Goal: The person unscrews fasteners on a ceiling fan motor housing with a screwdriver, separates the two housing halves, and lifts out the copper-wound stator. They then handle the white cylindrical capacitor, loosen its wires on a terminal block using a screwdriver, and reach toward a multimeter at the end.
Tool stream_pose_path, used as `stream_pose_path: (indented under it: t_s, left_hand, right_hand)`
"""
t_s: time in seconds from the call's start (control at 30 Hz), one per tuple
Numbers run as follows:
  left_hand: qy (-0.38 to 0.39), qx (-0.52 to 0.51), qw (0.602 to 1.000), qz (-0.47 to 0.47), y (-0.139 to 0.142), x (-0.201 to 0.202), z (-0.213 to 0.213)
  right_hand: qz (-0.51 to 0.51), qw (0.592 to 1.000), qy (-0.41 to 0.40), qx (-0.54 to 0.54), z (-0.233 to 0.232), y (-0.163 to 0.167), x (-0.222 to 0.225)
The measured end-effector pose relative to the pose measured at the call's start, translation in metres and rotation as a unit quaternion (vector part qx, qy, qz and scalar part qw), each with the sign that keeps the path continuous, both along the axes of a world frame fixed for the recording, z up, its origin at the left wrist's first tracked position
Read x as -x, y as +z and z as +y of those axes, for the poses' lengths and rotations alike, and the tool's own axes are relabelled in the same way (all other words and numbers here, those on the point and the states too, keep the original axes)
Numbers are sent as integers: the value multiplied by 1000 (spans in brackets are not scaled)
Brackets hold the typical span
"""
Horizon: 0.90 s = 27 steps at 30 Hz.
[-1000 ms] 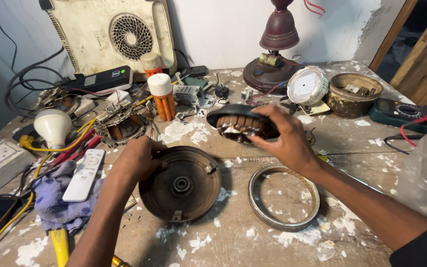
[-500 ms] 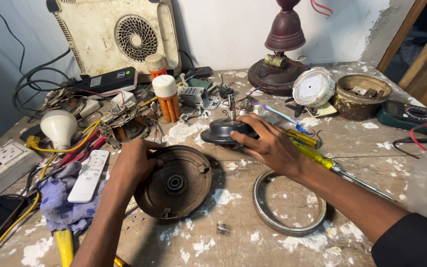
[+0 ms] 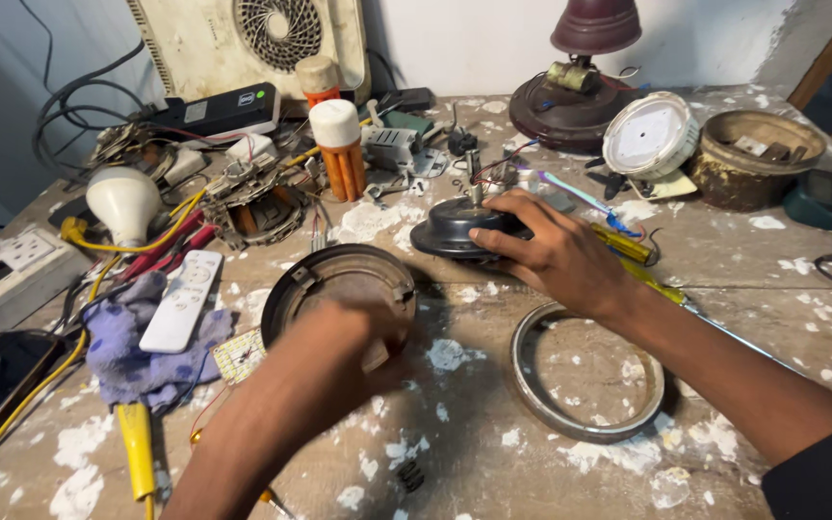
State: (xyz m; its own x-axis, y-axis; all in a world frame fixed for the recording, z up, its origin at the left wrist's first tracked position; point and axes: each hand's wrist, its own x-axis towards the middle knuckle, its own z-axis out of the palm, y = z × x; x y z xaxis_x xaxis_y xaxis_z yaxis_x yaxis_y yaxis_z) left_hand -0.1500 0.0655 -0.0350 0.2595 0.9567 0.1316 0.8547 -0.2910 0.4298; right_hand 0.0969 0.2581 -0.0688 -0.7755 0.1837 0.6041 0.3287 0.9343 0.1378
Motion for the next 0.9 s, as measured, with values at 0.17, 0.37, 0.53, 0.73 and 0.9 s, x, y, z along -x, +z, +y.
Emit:
stream_pose_path:
  t_s: [0.17,0.37,0.53,0.73,0.9]
  left_hand:
    - [-69,168,983,9,18,-29,-34]
    - [-69,211,975,1,-8,-31,-57]
    - [-91,156,981,-65,-24,-18,-65]
    - [-22,34,977,-210,-23,-29,-50]
    - [16,36,951,-308,-23,-48,-32]
  right_hand:
    - [-37,998,-24,-34,-17,3,-4]
    - [-63,997,-39,-34,-34,3,-7]
    - [-86,995,-50,15,-39,11,-6]
    - [-120,987,-68,81,-44,22,-6]
    - [-79,992,-5,97,-40,29,-26]
